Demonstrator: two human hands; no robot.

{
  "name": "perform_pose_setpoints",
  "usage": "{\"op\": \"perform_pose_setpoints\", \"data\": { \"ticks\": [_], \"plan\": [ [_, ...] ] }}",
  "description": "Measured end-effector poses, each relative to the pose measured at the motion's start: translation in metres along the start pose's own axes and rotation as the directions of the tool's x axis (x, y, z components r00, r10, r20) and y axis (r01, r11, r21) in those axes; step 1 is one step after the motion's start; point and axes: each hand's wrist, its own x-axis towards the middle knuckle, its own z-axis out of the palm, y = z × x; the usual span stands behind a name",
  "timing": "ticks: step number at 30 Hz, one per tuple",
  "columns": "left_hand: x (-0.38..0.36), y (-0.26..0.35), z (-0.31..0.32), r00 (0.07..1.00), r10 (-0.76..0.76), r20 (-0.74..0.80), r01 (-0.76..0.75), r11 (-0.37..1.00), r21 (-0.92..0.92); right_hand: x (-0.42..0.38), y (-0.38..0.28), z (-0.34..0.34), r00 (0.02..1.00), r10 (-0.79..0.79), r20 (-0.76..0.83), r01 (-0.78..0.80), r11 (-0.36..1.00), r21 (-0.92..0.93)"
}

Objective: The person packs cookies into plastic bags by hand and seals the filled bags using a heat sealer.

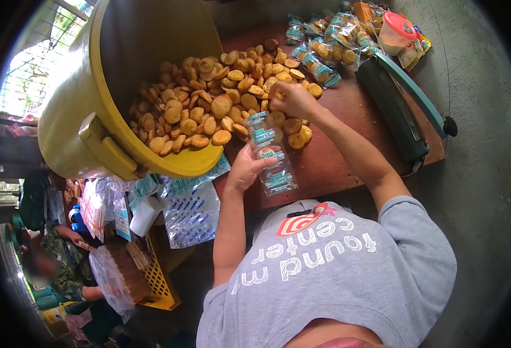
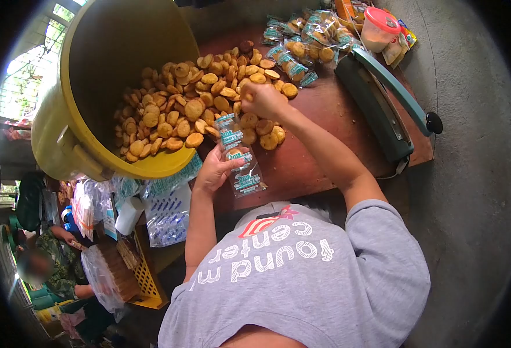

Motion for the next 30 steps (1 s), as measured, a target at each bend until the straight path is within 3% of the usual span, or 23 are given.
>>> {"op": "perform_pose_setpoints", "data": {
  "ticks": [1,2,3,4,5,6,8,9,10,12,16,18,20,21,22,25,26,28,29,30],
  "plan": [
    [0.001,-0.001,-0.001,1.0,0.002,0.0,-0.002,1.0,-0.001,0.003,-0.002,-0.007,0.999,-0.018,-0.046,0.023,0.993,0.113],
    [0.004,-0.003,-0.002,0.998,0.066,-0.007,-0.065,0.992,0.112,0.005,-0.007,-0.014,0.999,-0.018,-0.045,0.023,0.993,0.112],
    [0.005,-0.004,-0.002,0.992,0.128,-0.007,-0.123,0.967,0.224,0.007,-0.014,-0.022,1.0,-0.017,0.002,0.015,0.951,0.308],
    [0.004,-0.003,0.0,0.992,0.125,-0.004,-0.121,0.967,0.224,0.008,-0.021,-0.03,0.999,-0.023,0.045,-0.002,0.871,0.491],
    [0.004,-0.001,0.003,0.994,0.107,-0.006,-0.103,0.965,0.241,0.007,-0.033,-0.038,0.992,-0.113,0.053,0.079,0.897,0.434],
    [0.004,0.002,0.006,0.996,0.09,-0.009,-0.084,0.962,0.259,0.005,-0.038,-0.04,0.993,-0.109,0.048,0.077,0.899,0.432],
    [0.005,0.004,0.013,0.993,0.115,0.004,-0.111,0.952,0.285,0.001,-0.047,-0.041,0.94,-0.305,0.149,0.189,0.835,0.517],
    [0.005,0.006,0.016,0.99,0.144,0.013,-0.141,0.941,0.308,-0.003,-0.054,-0.045,0.937,-0.196,0.29,0.043,0.888,0.459],
    [0.004,0.008,0.019,0.989,0.144,0.015,-0.141,0.941,0.309,-0.004,-0.055,-0.047,0.938,-0.195,0.288,0.044,0.888,0.458],
    [0.002,0.012,0.024,0.996,0.086,0.039,-0.092,0.98,0.177,-0.007,-0.055,-0.049,0.874,-0.208,0.44,0.093,0.959,0.268],
    [0.002,0.014,0.024,0.997,0.069,0.041,-0.075,0.984,0.159,-0.016,-0.065,-0.05,0.825,-0.178,0.537,0.02,0.958,0.286],
    [0.0,0.016,0.019,0.998,-0.062,0.028,0.057,0.988,0.143,-0.022,-0.078,-0.053,0.836,-0.099,0.54,-0.035,0.972,0.233],
    [0.001,0.012,0.013,0.997,-0.059,0.056,0.053,0.994,0.101,-0.024,-0.073,-0.044,0.813,-0.184,0.552,-0.007,0.946,0.326],
    [0.0,0.011,0.011,0.995,-0.054,0.085,0.049,0.997,0.059,-0.027,-0.067,-0.036,0.837,-0.334,0.434,0.234,0.935,0.268],
    [0.0,0.011,0.011,0.995,-0.054,0.085,0.049,0.997,0.059,-0.028,-0.064,-0.031,0.837,-0.334,0.434,0.234,0.935,0.268],
    [-0.003,0.012,0.012,0.991,-0.037,0.126,0.031,0.999,0.045,-0.03,-0.072,-0.019,0.899,-0.133,0.417,0.128,0.991,0.041],
    [-0.002,0.012,0.011,0.986,-0.084,0.147,0.089,0.996,-0.028,-0.03,-0.072,-0.019,0.899,-0.133,0.417,0.128,0.991,0.04],
    [-0.001,0.01,0.008,0.977,-0.129,0.171,0.147,0.984,-0.099,-0.028,-0.067,-0.02,0.902,-0.063,0.427,-0.037,0.974,0.221],
    [-0.002,0.008,0.007,0.985,-0.117,0.131,0.131,0.986,-0.106,-0.024,-0.062,-0.019,0.948,-0.067,0.311,-0.021,0.962,0.272],
    [-0.001,0.007,0.005,0.99,-0.104,0.091,0.114,0.987,-0.113,-0.022,-0.055,-0.024,0.981,-0.1,0.169,0.069,0.981,0.183]
  ]
}}
